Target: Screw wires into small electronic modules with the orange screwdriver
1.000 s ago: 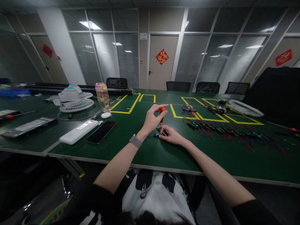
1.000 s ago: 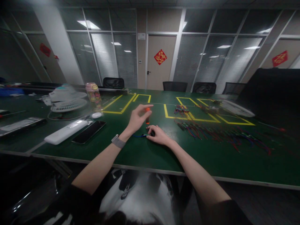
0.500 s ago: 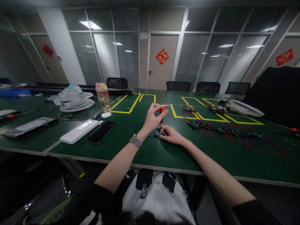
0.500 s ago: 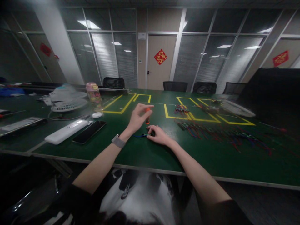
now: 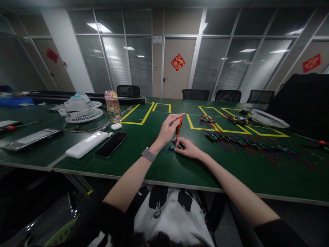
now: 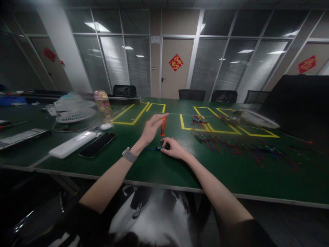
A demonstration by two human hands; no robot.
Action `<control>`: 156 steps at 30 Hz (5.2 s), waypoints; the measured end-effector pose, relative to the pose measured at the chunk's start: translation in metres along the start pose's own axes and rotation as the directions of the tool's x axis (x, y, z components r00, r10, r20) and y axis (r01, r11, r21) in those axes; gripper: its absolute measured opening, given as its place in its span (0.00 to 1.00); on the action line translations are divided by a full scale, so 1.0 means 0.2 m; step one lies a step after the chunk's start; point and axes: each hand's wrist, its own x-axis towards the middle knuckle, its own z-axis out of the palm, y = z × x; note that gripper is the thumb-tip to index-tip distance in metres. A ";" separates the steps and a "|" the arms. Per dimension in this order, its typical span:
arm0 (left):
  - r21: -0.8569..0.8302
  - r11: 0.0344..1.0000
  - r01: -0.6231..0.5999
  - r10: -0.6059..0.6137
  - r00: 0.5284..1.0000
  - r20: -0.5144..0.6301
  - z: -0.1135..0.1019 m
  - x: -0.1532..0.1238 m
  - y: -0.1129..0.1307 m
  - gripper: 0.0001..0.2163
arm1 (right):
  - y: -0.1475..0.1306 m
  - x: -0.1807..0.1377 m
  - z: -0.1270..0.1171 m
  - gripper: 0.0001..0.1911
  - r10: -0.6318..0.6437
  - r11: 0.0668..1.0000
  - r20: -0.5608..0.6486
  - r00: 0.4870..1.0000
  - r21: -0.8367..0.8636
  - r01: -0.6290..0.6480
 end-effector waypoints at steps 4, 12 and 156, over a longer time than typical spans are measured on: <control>-0.064 0.997 0.035 -0.034 0.999 0.025 0.00 0.00 0.00 0.14 | 0.01 0.00 0.00 0.07 0.000 1.000 -0.002 1.000 -0.005 0.000; 0.183 0.980 -0.083 0.092 0.995 -0.042 0.01 -0.02 -0.01 0.12 | 0.00 0.00 0.00 0.07 0.006 1.000 -0.003 1.000 -0.010 -0.006; -0.064 0.996 0.061 -0.064 0.997 -0.044 0.00 0.00 -0.01 0.11 | 0.00 0.00 0.00 0.08 0.010 1.000 0.003 1.000 -0.003 -0.010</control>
